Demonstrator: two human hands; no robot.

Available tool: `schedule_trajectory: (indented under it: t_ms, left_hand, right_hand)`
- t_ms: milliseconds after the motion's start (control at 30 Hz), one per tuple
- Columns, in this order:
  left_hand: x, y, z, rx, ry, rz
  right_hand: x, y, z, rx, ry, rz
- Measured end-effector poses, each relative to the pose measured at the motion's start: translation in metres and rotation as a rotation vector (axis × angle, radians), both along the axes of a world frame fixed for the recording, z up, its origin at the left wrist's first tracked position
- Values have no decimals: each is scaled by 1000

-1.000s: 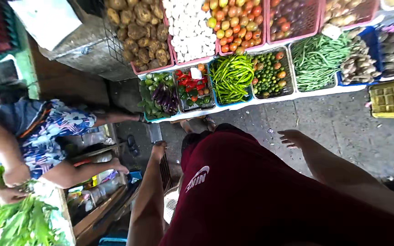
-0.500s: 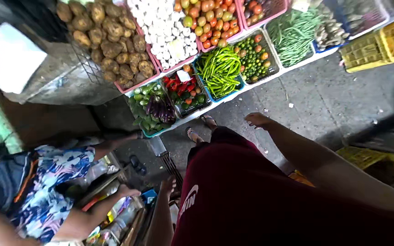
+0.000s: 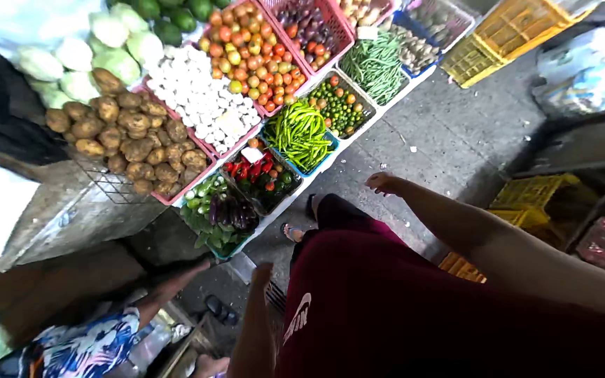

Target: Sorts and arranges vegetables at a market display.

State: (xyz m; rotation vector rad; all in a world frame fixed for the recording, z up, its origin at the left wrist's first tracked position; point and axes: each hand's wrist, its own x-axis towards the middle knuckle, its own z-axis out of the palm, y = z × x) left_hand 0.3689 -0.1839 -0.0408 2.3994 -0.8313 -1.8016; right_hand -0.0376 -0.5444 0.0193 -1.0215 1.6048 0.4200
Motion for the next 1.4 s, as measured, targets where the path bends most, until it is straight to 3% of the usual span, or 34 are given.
schedule_trajectory:
  t_ms: [100,133,200,267,367,500,600,767,833,933,1033,1233,1400]
  left_hand:
    - [0,-112,17,-56,-37,-345]
    - [-1,-145,21,-53,-41,-372]
    - [-2,-203,8,-82,-34,-231]
    - [2,-243,-29,-109,-81,-55]
    - [-7,-305,-105,-72,-257,244]
    - [-22,-361,-192,59,-541,-2]
    - [-25,-372,-233,130,-613,-19]
    - [-30,-387,-232,364,-529,97]
    - [-23,-380,-237,320,-567,140]
    - [-25,-397,-240,131,-542,71]
    - [-27,-414,-261,89,-494,-35]
    - [-37,-436,-284,157,-599,97]
    - [-38,-422,-296,-55,-668,132]
  right_hand:
    - [-26,-7,-25,-51,-5,51]
    - [-29,-12,-31,-78,-18,102]
    - [-32,-37,-44,-141,-37,207]
    - [-19,-76,-58,-145,-42,263]
    - [-12,-157,-111,-177,25,348]
    - [4,-265,-191,-269,142,512]
    - [22,-317,-250,-237,220,579]
    - [8,-340,-325,-131,356,674]
    - [5,-338,-349,-173,351,698]
    - [-2,-340,-356,-240,308,642]
    - [24,-333,-341,-181,218,627]
    - [53,-332,-334,-104,267,745]
    - [56,-337,-337,-78,282,754]
